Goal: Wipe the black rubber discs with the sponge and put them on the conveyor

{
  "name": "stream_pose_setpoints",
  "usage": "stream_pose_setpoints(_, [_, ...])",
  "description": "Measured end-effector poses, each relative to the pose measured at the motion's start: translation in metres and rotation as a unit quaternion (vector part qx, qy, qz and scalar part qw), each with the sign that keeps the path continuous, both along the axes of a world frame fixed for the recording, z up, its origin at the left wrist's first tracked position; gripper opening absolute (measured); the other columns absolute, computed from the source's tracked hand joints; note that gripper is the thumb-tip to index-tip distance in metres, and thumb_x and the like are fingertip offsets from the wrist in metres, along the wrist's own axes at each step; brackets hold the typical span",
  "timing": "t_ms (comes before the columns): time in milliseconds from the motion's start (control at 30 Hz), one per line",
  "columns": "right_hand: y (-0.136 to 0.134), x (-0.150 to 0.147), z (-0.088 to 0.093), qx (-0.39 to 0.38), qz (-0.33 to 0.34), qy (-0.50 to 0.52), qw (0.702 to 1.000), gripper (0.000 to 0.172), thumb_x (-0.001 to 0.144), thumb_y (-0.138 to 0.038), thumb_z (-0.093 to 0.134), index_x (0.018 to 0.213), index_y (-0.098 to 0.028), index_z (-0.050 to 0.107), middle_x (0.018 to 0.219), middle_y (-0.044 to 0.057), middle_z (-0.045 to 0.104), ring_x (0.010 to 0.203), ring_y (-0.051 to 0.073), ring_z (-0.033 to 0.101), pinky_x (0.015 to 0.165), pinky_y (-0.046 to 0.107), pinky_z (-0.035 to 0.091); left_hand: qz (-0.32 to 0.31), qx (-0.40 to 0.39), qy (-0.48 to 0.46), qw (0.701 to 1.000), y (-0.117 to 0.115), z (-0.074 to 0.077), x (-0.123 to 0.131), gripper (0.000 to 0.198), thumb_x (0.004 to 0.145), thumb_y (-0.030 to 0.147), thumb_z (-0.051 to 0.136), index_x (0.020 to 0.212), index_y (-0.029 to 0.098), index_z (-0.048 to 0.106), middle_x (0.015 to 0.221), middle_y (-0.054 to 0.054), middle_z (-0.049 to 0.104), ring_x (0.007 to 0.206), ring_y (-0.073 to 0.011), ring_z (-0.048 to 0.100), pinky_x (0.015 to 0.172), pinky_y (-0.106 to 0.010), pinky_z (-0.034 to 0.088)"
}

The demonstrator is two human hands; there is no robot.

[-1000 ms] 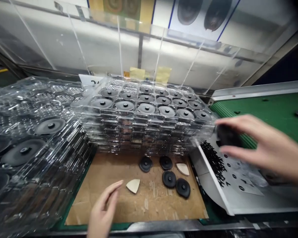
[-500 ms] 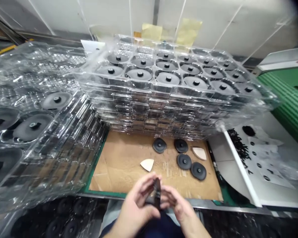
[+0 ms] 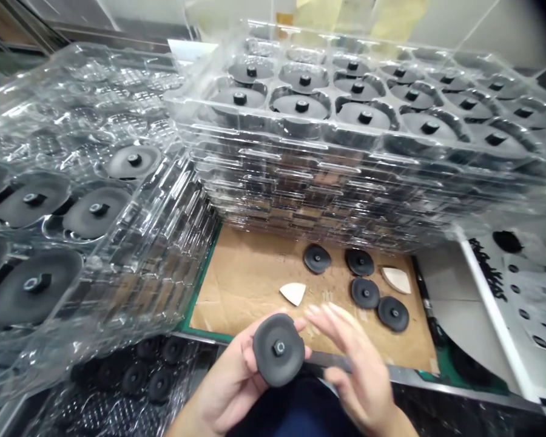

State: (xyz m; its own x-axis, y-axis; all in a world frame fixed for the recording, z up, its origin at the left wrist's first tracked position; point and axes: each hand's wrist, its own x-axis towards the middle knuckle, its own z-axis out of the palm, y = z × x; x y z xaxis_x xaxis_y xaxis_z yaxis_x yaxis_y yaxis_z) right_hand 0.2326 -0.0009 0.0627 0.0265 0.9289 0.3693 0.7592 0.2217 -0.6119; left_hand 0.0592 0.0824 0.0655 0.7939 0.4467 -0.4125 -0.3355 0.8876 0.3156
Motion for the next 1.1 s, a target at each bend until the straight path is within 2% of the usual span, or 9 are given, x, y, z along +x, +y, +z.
stream_pose_setpoints(100, [-0.004,-0.002,0.0,0.007,-0.063,0.025,0.998,0.056,0.099,-0.043,0.03,0.146,-0.014,0.024,0.128,0.012,0.06,0.124,0.022,0.051,0.104,0.039,0.04,0.002,-0.003,0.002,1.0,0.003,-0.001,0.0,0.058,0.06,0.041,0.079,0.114,0.023,0.067,0.118,-0.009,0.068,0.097,-0.0254,0.068,0.082,-0.029,0.053])
stream_pose_setpoints(233, [0.013,-0.016,0.005,0.025,0.078,-0.003,0.997,0.068,0.094,-0.056,0.033,0.146,-0.014,0.021,0.13,0.012,0.058,0.13,0.023,0.045,0.11,0.042,0.033,0.037,-0.012,0.004,0.999,0.004,0.0,0.003,0.045,0.063,0.035,0.079,0.105,0.022,0.071,0.106,-0.005,0.073,0.097,-0.0165,0.067,0.085,-0.019,0.049])
stream_pose_setpoints(300, [0.015,-0.017,0.001,0.019,0.079,0.001,0.997,0.062,0.095,-0.053,0.033,0.145,-0.015,0.025,0.126,0.011,0.061,0.128,0.023,0.047,0.111,0.044,0.03,0.043,-0.009,0.008,0.999,0.005,0.0,0.002,0.046,0.064,0.035,0.079,0.107,0.022,0.07,0.107,-0.005,0.072,0.1,-0.0164,0.066,0.087,-0.019,0.048])
stream_pose_setpoints(467, [-0.003,0.004,-0.025,-0.035,-0.161,0.071,0.984,0.034,0.097,-0.026,0.036,0.13,-0.023,0.046,0.109,0.007,0.067,0.106,0.021,0.061,0.092,0.039,0.048,0.036,0.005,0.01,0.999,0.012,-0.002,0.0,0.052,0.066,0.038,0.076,0.115,0.024,0.065,0.12,-0.009,0.066,0.104,-0.0263,0.065,0.081,-0.028,0.054])
stream_pose_setpoints(533, [-0.001,0.011,-0.037,-0.082,-0.193,0.056,0.976,0.03,0.095,-0.024,0.04,0.123,-0.024,0.054,0.108,0.008,0.066,0.102,0.021,0.062,0.086,0.038,0.051,0.049,0.0,0.005,0.999,0.013,-0.002,0.0,0.052,0.068,0.036,0.076,0.117,0.028,0.063,0.12,-0.007,0.066,0.105,-0.027,0.064,0.08,-0.03,0.055])
stream_pose_setpoints(667, [0.022,0.01,-0.062,-0.142,-0.152,0.022,0.978,0.034,0.091,-0.033,0.05,0.122,-0.025,0.058,0.12,0.011,0.06,0.109,0.026,0.059,0.089,0.043,0.051,0.082,-0.018,0.047,0.995,0.013,-0.001,0.003,0.052,0.071,0.033,0.074,0.121,0.032,0.058,0.122,-0.006,0.065,0.108,-0.0254,0.063,0.088,-0.033,0.053])
stream_pose_setpoints(800, [0.039,-0.003,-0.077,-0.15,-0.135,0.019,0.979,0.031,0.089,-0.026,0.049,0.118,-0.019,0.059,0.124,0.016,0.054,0.112,0.029,0.055,0.09,0.049,0.049,0.108,-0.015,0.105,0.989,0.01,0.004,0.003,0.058,0.072,0.037,0.072,0.127,0.028,0.054,0.126,-0.009,0.062,0.116,-0.0259,0.058,0.099,-0.037,0.046])
stream_pose_setpoints(967, [0.035,-0.01,-0.08,-0.128,-0.087,0.044,0.987,0.021,0.089,-0.019,0.046,0.102,-0.017,0.062,0.097,0.011,0.064,0.091,0.022,0.062,0.079,0.038,0.053,0.137,-0.006,0.123,0.983,0.004,0.008,0.007,0.058,0.072,0.034,0.074,0.126,0.028,0.053,0.129,-0.008,0.061,0.117,-0.0254,0.058,0.102,-0.039,0.045])
stream_pose_setpoints(1100, [0.023,0.0,-0.073,-0.11,-0.065,0.052,0.991,0.022,0.09,-0.025,0.047,0.095,-0.018,0.067,0.08,0.007,0.068,0.076,0.021,0.063,0.072,0.036,0.052,0.127,-0.006,0.135,0.983,0.0,0.01,0.014,0.059,0.072,0.032,0.074,0.126,0.026,0.053,0.126,-0.009,0.062,0.117,-0.026,0.058,0.103,-0.04,0.044])
